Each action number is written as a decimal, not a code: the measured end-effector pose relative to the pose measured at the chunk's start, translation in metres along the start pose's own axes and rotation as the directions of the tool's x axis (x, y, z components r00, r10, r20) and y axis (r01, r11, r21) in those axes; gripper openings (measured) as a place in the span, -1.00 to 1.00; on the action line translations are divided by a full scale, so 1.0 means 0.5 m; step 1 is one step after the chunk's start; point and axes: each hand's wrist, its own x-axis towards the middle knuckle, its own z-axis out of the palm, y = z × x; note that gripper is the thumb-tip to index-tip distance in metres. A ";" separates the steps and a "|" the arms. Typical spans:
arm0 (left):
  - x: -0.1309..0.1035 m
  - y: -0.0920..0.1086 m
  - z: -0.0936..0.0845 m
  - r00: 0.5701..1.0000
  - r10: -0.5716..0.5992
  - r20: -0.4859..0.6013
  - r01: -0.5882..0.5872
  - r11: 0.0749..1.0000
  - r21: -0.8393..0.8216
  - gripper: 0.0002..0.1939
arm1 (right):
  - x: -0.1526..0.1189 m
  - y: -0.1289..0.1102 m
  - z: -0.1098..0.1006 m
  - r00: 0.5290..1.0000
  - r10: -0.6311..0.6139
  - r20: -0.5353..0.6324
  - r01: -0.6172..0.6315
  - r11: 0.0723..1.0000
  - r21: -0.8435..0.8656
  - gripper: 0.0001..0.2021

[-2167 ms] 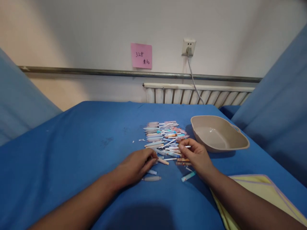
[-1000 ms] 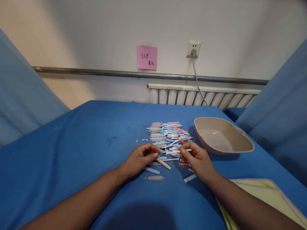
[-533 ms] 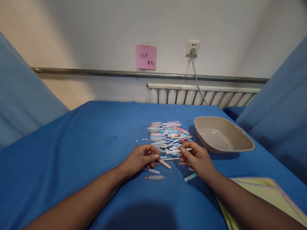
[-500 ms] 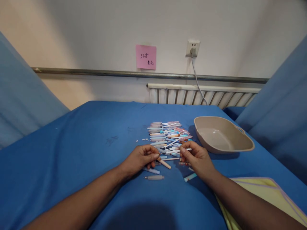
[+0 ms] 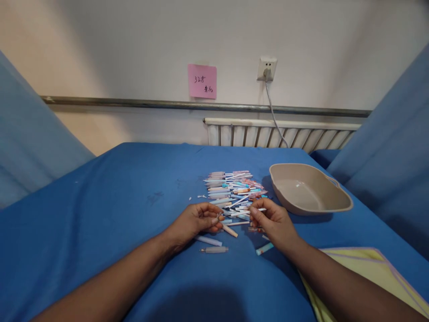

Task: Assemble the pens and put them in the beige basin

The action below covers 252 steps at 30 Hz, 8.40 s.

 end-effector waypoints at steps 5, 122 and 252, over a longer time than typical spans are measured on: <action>0.001 0.005 0.003 1.000 -0.005 -0.006 0.005 0.994 0.106 -0.69 | 0.000 0.000 -0.002 1.000 0.008 0.012 -0.008 1.000 -0.014 -0.73; -0.025 0.007 0.031 0.992 0.127 0.022 -0.129 0.957 0.260 -0.76 | -0.004 -0.022 -0.007 0.998 0.024 0.054 -0.027 0.998 0.053 -0.73; -0.056 0.057 0.002 0.892 0.350 0.285 -0.426 0.445 0.788 -0.81 | -0.024 -0.027 -0.004 0.863 -0.346 0.369 0.498 0.707 -0.502 -0.82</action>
